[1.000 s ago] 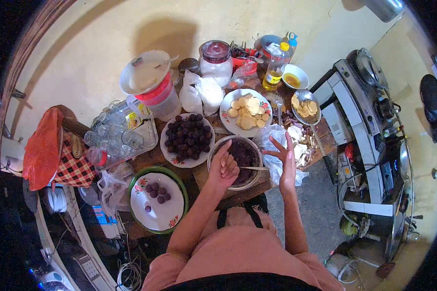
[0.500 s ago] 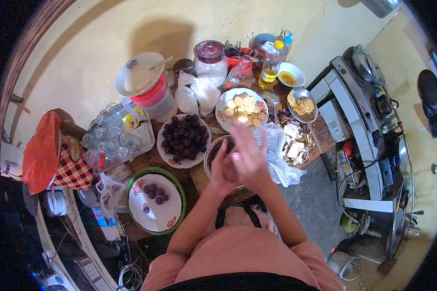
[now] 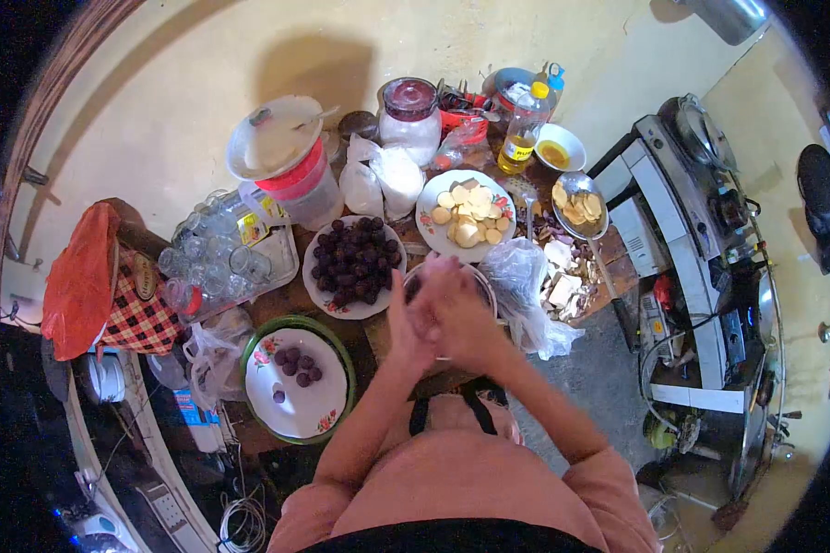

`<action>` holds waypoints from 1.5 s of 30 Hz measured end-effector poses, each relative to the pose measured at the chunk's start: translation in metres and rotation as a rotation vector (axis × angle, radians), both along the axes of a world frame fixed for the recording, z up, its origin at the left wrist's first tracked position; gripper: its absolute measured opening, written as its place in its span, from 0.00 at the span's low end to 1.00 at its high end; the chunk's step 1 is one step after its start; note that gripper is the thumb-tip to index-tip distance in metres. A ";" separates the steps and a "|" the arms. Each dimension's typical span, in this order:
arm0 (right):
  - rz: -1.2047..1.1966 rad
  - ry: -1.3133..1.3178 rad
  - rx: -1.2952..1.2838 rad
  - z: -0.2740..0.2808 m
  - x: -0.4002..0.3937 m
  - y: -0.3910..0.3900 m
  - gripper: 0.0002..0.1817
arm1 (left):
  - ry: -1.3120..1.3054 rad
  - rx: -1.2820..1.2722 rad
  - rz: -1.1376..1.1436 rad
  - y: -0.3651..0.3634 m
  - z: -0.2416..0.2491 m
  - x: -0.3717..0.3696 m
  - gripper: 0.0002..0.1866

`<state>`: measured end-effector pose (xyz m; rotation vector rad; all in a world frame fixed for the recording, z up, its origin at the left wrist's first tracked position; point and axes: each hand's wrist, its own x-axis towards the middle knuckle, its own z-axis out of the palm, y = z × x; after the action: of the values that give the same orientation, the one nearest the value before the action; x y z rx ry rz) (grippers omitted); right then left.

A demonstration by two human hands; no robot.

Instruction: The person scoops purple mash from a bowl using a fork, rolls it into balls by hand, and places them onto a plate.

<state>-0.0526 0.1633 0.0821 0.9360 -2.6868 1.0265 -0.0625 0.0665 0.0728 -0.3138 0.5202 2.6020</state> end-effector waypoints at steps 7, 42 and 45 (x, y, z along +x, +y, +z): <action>0.007 -0.106 0.092 0.004 0.007 0.001 0.39 | -0.052 0.168 0.021 -0.002 -0.010 -0.005 0.40; -0.200 0.218 0.228 -0.001 -0.023 -0.021 0.39 | 0.148 0.287 -0.103 0.020 -0.045 0.009 0.43; -0.036 0.315 0.170 -0.007 -0.012 -0.021 0.37 | 0.215 0.081 0.085 0.016 -0.103 -0.006 0.43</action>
<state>-0.0643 0.1420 0.0753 0.9804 -2.5416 0.5913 -0.0687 0.0820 -0.0299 -0.0289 0.4812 2.7478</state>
